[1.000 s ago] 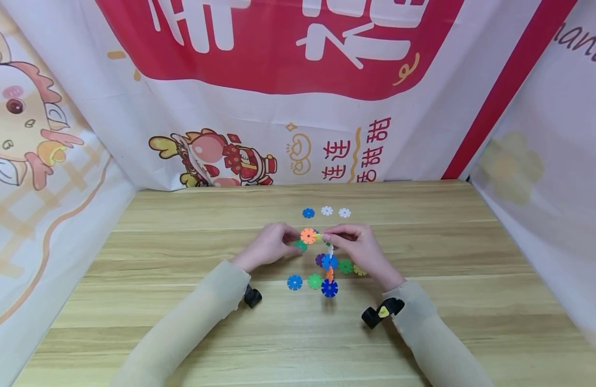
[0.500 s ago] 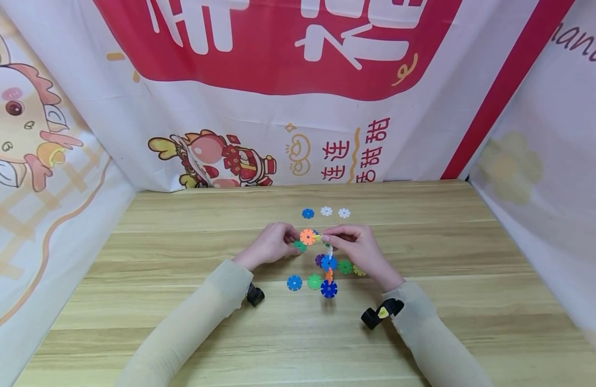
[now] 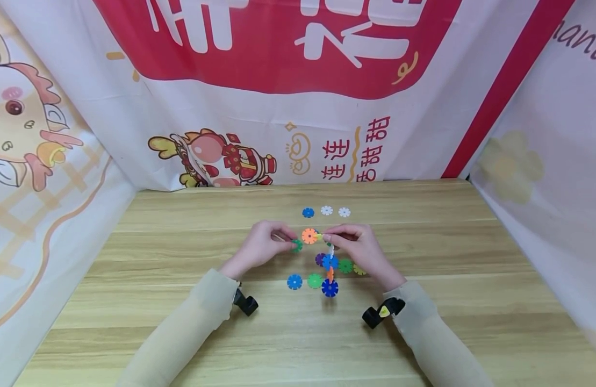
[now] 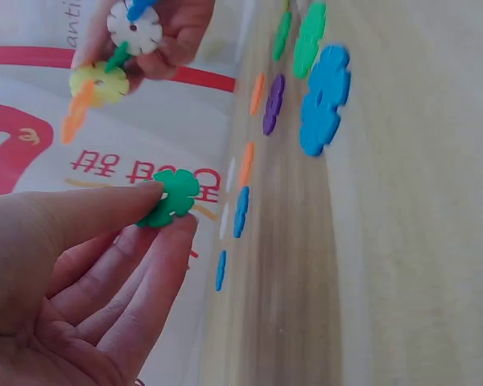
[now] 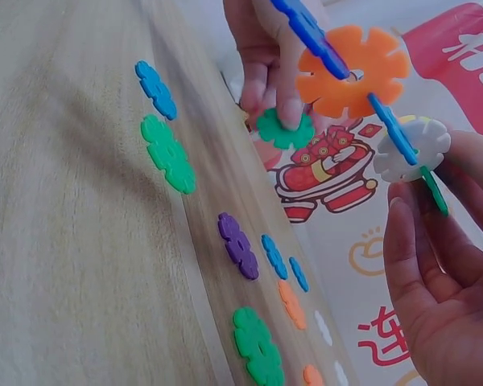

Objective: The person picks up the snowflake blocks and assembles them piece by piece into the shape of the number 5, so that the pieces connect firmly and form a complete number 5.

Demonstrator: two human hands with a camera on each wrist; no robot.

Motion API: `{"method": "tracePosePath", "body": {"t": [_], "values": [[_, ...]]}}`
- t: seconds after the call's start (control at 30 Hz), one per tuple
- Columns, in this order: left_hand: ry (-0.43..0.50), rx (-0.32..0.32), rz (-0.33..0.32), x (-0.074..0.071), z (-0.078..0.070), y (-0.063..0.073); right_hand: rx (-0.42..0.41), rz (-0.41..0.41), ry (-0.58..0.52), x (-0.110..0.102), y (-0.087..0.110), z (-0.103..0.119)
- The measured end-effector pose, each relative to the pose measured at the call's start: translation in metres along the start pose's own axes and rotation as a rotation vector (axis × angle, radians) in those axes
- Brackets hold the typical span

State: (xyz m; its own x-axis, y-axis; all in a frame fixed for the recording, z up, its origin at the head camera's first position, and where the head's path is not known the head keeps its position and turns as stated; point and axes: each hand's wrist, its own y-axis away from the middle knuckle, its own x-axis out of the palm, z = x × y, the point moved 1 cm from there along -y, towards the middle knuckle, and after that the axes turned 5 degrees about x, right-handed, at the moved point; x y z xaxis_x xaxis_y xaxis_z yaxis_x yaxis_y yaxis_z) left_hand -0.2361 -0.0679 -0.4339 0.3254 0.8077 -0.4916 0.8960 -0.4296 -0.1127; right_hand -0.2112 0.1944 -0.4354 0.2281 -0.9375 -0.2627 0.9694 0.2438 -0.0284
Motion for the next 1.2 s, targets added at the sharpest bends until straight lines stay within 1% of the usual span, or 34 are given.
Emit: {"method": "tracePosePath", "body": {"t": [0.17,0.3,0.43,0.57,0.7,0.77,0.87,1.0,1.2], "values": [[0.056,0.022,-0.023,0.0,-0.002,0.013,0.011,0.001,0.005,-0.001,0.0,0.001],[0.067,0.041,-0.053,0.001,-0.004,0.02,0.016,-0.004,0.012,-0.001,0.001,0.002],[0.071,0.057,-0.099,0.001,-0.009,0.025,0.015,0.004,0.033,-0.001,0.002,0.001],[0.082,0.068,-0.137,0.001,-0.014,0.026,0.012,0.011,0.04,-0.001,0.002,-0.001],[0.099,0.073,-0.159,0.001,-0.016,0.027,0.008,0.01,0.037,-0.001,0.003,-0.002],[0.108,0.072,-0.164,0.001,-0.016,0.027,0.012,0.013,0.035,0.0,0.003,-0.003],[0.117,0.075,-0.166,0.002,-0.015,0.028,0.041,0.015,0.04,0.001,0.004,-0.002],[0.106,0.079,-0.169,0.002,-0.015,0.028,0.055,0.024,0.049,0.002,0.005,-0.001],[0.088,0.095,-0.168,0.004,-0.017,0.028,0.033,0.03,0.063,0.005,0.004,-0.001]]}}
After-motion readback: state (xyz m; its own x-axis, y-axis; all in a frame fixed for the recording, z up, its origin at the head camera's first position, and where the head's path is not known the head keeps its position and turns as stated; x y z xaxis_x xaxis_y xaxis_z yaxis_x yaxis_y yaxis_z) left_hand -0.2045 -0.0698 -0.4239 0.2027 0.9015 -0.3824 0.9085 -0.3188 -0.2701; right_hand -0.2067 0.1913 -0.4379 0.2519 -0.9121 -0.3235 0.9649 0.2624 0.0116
